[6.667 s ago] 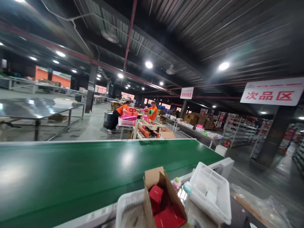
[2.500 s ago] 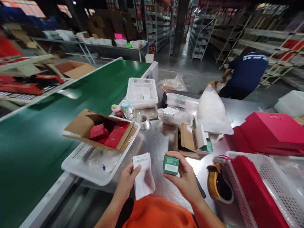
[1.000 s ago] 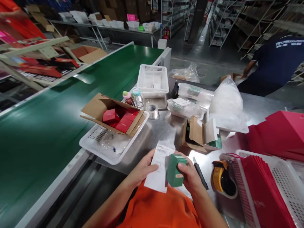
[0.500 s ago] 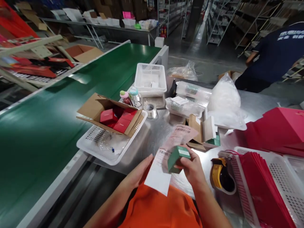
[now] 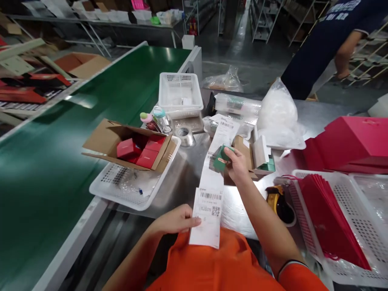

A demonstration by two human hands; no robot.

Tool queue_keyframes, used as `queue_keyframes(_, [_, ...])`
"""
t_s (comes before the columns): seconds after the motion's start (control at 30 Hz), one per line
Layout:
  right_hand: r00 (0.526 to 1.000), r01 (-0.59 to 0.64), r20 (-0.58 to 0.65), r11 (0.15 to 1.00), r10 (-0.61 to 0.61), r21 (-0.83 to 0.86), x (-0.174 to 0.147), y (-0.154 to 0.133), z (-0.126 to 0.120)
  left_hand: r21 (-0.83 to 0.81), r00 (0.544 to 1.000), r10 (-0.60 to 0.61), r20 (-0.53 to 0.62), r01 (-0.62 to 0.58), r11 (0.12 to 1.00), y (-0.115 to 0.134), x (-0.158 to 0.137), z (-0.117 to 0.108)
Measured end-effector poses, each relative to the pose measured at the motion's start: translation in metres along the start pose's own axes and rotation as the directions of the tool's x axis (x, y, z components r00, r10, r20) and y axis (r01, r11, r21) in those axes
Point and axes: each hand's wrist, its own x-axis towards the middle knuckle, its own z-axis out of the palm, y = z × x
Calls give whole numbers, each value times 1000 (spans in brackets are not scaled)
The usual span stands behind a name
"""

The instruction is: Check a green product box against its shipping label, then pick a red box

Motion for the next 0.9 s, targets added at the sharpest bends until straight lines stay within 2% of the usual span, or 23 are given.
queue_keyframes(0.07, [997,-73,-36,997,73,16,6,14,-1,-140,987,42,-157,-64,988,3,-1,-2])
queue_keyframes(0.17, [984,-175,-41,984,173,-37,1,28,-7,-360,949,-14,-314,-106,927,6,-1,2])
queue_keyframes(0.23, [992,-112,-60,991,108,-70,-12,29,-13,-394,939,0,-343,-144,908,8,-1,5])
queue_keyframes(0.3, [997,19,-74,994,-27,-107,-33,25,-21,-385,928,32,-371,-185,904,11,-2,8])
queue_keyframes(0.37, [994,102,-15,984,-105,-145,-59,16,-29,-388,903,45,-426,-227,893,12,-3,10])
queue_keyframes(0.5, [972,84,234,967,-26,-240,-102,6,-42,-435,831,-21,-556,-269,859,10,-1,11])
queue_keyframes(0.6, [943,107,334,941,6,-321,-119,12,-44,-441,798,-76,-598,-249,862,7,2,12])
queue_keyframes(0.7, [914,156,406,927,-5,-340,-124,21,-42,-417,793,-50,-607,-265,869,9,3,14])
queue_keyframes(0.8, [901,179,434,919,-10,-350,-126,26,-40,-410,792,-12,-610,-302,860,13,1,17])
queue_keyframes(0.9, [901,169,434,916,6,-363,-128,26,-40,-441,791,-30,-611,-308,843,16,-1,19])
